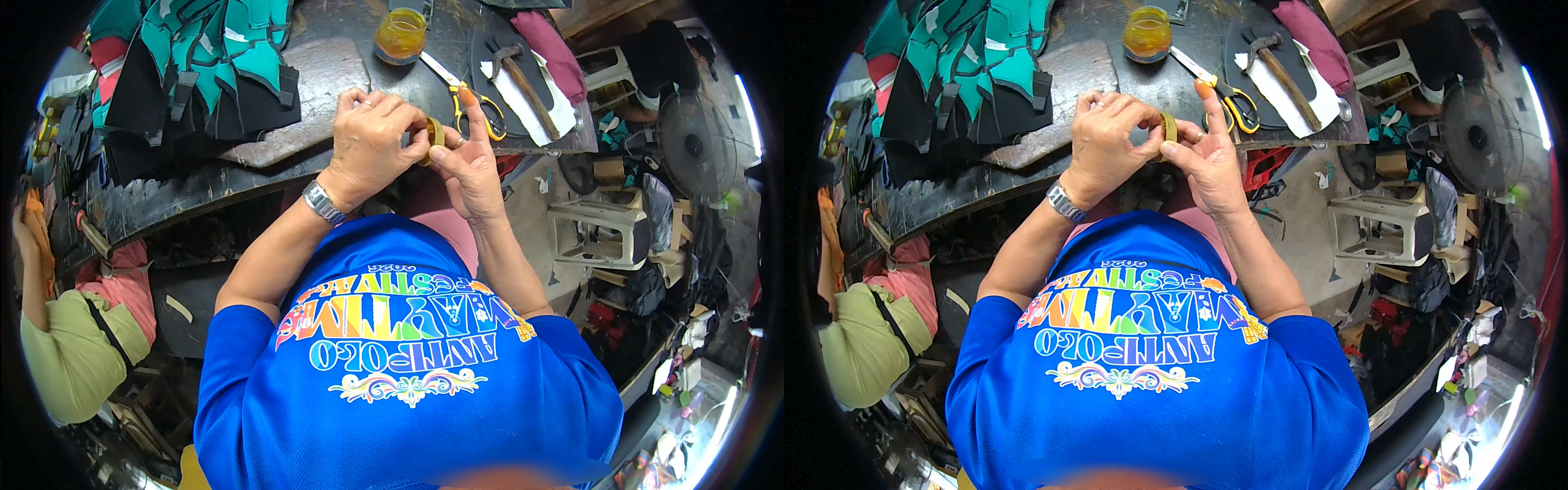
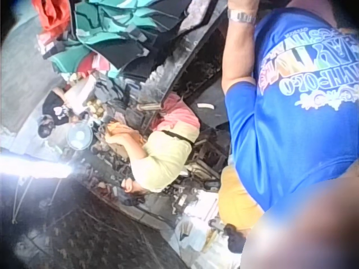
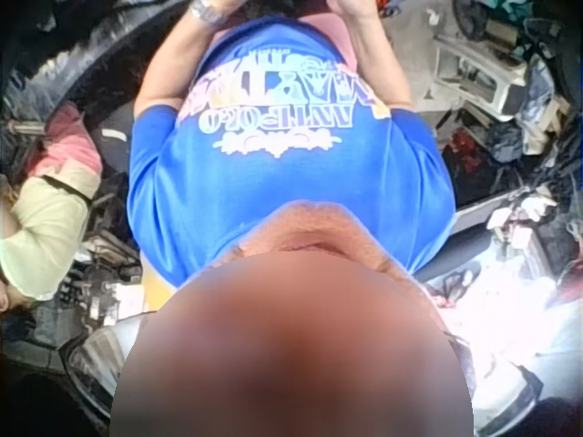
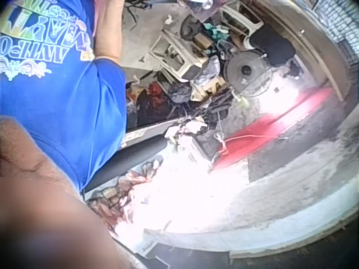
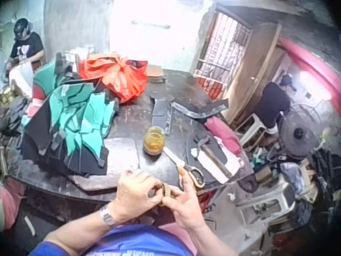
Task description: The person applies a yellow adhesive from a small jar onto black and teal fabric pieces using a finger, then presses the pieces together. The person handles multiple fabric pieces and repeatedly opens and closes the jar lid during the process.
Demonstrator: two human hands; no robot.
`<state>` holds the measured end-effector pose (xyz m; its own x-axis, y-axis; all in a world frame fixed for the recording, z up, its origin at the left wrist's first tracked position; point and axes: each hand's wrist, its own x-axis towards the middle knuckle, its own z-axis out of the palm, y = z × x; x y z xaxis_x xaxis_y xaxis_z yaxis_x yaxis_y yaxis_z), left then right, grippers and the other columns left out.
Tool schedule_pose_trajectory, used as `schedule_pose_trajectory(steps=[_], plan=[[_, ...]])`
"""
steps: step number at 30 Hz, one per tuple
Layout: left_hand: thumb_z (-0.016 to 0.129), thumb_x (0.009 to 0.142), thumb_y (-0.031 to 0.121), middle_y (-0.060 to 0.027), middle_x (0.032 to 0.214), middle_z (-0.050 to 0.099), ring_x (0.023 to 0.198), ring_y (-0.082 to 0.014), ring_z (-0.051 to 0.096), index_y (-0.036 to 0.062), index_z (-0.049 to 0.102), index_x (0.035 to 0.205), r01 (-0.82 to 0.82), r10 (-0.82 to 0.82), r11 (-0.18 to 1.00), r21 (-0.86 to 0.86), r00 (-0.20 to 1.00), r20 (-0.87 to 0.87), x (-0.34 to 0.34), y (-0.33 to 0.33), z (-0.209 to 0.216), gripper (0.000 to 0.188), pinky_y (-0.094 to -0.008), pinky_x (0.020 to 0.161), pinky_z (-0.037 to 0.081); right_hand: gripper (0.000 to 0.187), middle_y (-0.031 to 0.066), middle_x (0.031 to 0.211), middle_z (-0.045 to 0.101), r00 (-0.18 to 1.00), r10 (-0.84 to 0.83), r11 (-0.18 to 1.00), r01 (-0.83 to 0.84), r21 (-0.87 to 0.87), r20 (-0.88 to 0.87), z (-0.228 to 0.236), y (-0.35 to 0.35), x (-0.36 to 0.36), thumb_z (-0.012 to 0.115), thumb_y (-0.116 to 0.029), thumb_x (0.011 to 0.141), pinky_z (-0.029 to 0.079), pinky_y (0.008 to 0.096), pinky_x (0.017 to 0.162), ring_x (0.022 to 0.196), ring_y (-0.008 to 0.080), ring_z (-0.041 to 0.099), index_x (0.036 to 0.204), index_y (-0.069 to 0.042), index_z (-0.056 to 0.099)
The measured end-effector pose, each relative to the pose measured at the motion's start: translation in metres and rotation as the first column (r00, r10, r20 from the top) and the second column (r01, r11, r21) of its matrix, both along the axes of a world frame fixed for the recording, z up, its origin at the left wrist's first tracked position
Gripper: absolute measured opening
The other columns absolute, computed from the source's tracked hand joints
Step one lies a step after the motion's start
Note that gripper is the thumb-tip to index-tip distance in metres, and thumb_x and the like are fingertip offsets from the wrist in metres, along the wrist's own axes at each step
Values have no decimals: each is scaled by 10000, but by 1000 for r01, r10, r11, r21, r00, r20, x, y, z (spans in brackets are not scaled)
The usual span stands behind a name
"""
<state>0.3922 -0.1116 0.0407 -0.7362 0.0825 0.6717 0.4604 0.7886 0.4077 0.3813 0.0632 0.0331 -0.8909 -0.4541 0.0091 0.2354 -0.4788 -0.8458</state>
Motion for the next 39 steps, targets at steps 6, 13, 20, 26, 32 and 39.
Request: schedule_pose_trajectory(steps=[6, 13, 20, 26, 32, 39], plan=[[739, 727, 154, -17, 730, 618, 724, -216, 606, 112, 620, 768, 90, -98, 990, 112, 993, 65, 7, -15, 1, 132, -377, 789, 406, 927, 178, 1148, 597, 998, -63, 998, 63, 0, 18, 4, 25, -12, 666, 66, 845, 584, 444, 884, 1035, 259, 645, 1548, -225, 136], [766, 787, 51, -88, 848, 731, 779, -178, 702, 21, 749, 866, -2, -123, 896, 444, 959, 253, 20, -48, 5, 86, -291, 720, 537, 928, 179, 1177, 556, 903, -312, 913, 371, 170, -294, 20, 71, -67, 686, 63, 840, 563, 405, 899, 1048, 270, 630, 1550, -151, 129], [756, 826, 8, -90, 886, 726, 787, -87, 668, 5, 651, 915, -19, -309, 732, 681, 882, 356, 9, -35, -5, 138, -248, 760, 554, 981, 97, 1068, 566, 655, -68, 704, 566, 429, -753, 7, 31, -138, 781, 18, 701, 520, 325, 845, 934, 194, 600, 1529, -139, 278], [745, 850, 25, -112, 925, 736, 896, -134, 705, 19, 583, 1095, -31, -332, 746, 665, 848, 412, -8, -26, -6, 293, -259, 804, 555, 900, 170, 1207, 619, 712, 139, 414, 590, 693, -689, -8, -3, -158, 543, 64, 703, 436, 382, 1039, 1142, 304, 609, 1536, -162, 289], [704, 894, 35, -125, 963, 733, 925, -141, 700, 14, 556, 1182, -37, -427, 619, 785, 823, 375, -22, -22, -7, 324, -262, 838, 546, 812, 171, 1182, 652, 543, 39, 707, 578, 407, -839, 16, 0, -102, 628, -4, 770, 455, 398, 989, 1104, 289, 635, 1514, -97, 316], [687, 914, 51, -144, 973, 730, 901, -150, 709, 9, 505, 1243, -22, -650, 438, 899, 683, 333, -32, -1, -12, 379, -254, 828, 546, 688, 114, 1069, 682, 720, 111, 826, 317, 467, -685, 19, 4, -39, 628, 91, 874, 525, 299, 887, 999, 155, 653, 1493, -79, 383]])
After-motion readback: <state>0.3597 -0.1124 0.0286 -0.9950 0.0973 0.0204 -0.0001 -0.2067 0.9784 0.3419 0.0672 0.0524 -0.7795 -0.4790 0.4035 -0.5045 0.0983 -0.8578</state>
